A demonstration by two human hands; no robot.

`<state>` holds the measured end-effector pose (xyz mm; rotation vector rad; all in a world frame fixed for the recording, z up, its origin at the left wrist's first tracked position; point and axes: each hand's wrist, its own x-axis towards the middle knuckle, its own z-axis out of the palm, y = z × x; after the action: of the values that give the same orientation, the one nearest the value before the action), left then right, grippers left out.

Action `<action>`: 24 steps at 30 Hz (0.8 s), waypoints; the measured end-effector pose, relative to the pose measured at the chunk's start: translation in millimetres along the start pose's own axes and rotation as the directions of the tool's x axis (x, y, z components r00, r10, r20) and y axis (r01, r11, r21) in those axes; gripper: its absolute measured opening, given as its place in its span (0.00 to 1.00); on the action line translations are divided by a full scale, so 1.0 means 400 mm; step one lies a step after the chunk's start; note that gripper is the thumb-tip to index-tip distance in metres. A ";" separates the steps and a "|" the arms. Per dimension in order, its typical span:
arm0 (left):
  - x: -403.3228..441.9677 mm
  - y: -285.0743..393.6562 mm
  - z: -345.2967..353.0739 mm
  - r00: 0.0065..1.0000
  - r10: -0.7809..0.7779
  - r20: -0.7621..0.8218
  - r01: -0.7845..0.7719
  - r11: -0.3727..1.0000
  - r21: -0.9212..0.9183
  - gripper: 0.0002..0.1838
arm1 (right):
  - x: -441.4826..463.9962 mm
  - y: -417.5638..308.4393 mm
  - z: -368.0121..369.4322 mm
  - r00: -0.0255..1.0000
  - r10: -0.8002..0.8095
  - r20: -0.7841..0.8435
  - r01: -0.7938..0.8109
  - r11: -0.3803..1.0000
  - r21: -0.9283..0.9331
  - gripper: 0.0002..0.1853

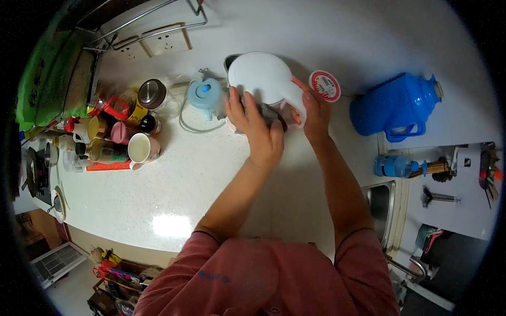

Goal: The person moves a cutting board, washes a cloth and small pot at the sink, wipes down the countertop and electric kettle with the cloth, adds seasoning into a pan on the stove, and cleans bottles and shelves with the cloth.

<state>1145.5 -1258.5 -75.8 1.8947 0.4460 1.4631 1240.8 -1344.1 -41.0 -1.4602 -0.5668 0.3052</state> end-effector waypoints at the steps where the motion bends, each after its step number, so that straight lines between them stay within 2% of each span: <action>1: -0.015 -0.016 0.003 0.983 0.166 0.072 -0.176 0.972 0.157 0.37 | 0.000 -0.002 0.009 1.000 -0.018 -0.008 0.018 1.000 -0.004 0.24; 3: -0.081 -0.115 -0.005 0.855 0.436 0.281 -0.518 0.751 0.409 0.34 | 0.006 0.006 0.003 0.999 -0.023 0.024 0.023 0.999 0.029 0.24; 4: -0.127 -0.161 -0.018 0.782 0.409 0.471 -0.591 0.725 0.353 0.33 | 0.006 0.010 0.001 0.999 -0.009 0.041 0.006 0.998 0.066 0.23; 6: -0.199 -0.225 -0.054 0.536 0.321 0.781 -0.700 0.686 0.199 0.32 | 0.004 0.009 0.000 0.997 0.015 0.073 -0.024 0.991 0.135 0.22; 10: -0.079 -0.185 -0.132 0.341 0.447 0.827 -0.772 0.635 -0.026 0.30 | 0.004 0.000 0.003 0.996 0.024 0.082 -0.036 0.987 0.156 0.21; 11: -0.033 -0.162 -0.132 0.388 0.507 0.770 -0.741 0.669 -0.068 0.25 | 0.000 -0.015 0.012 0.998 0.026 0.063 -0.037 0.983 0.179 0.21; 14: 0.081 -0.070 -0.137 0.574 0.456 0.680 -0.563 0.823 -0.077 0.19 | 0.002 0.001 0.003 0.997 -0.006 0.081 -0.007 0.988 0.154 0.20; 15: 0.085 -0.048 -0.113 0.651 0.608 0.455 -0.674 0.738 -0.022 0.15 | 0.003 -0.002 0.002 0.997 0.021 0.080 -0.033 0.988 0.151 0.20; 18: 0.015 -0.112 -0.093 0.522 0.556 0.647 -0.625 0.765 -0.154 0.15 | 0.004 0.001 0.002 0.994 0.047 0.104 -0.066 0.979 0.194 0.19; 19: -0.059 -0.171 -0.080 0.480 0.584 0.655 -0.662 0.731 -0.165 0.16 | 0.001 -0.006 0.003 0.992 0.079 0.097 -0.097 0.974 0.204 0.19; 22: -0.190 -0.254 -0.054 0.501 0.485 0.716 -0.604 0.789 -0.112 0.14 | 0.001 -0.005 0.008 0.997 -0.006 0.076 -0.008 0.985 0.172 0.19; 24: -0.217 -0.246 -0.026 0.487 0.430 0.760 -0.639 0.769 -0.026 0.14 | 0.006 -0.004 -0.004 0.995 0.018 0.101 -0.035 0.986 0.162 0.19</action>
<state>1123.1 -1241.8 -204.4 2.8099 -0.4346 0.8209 1243.3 -1344.4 -39.1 -1.2997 -0.5888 0.4379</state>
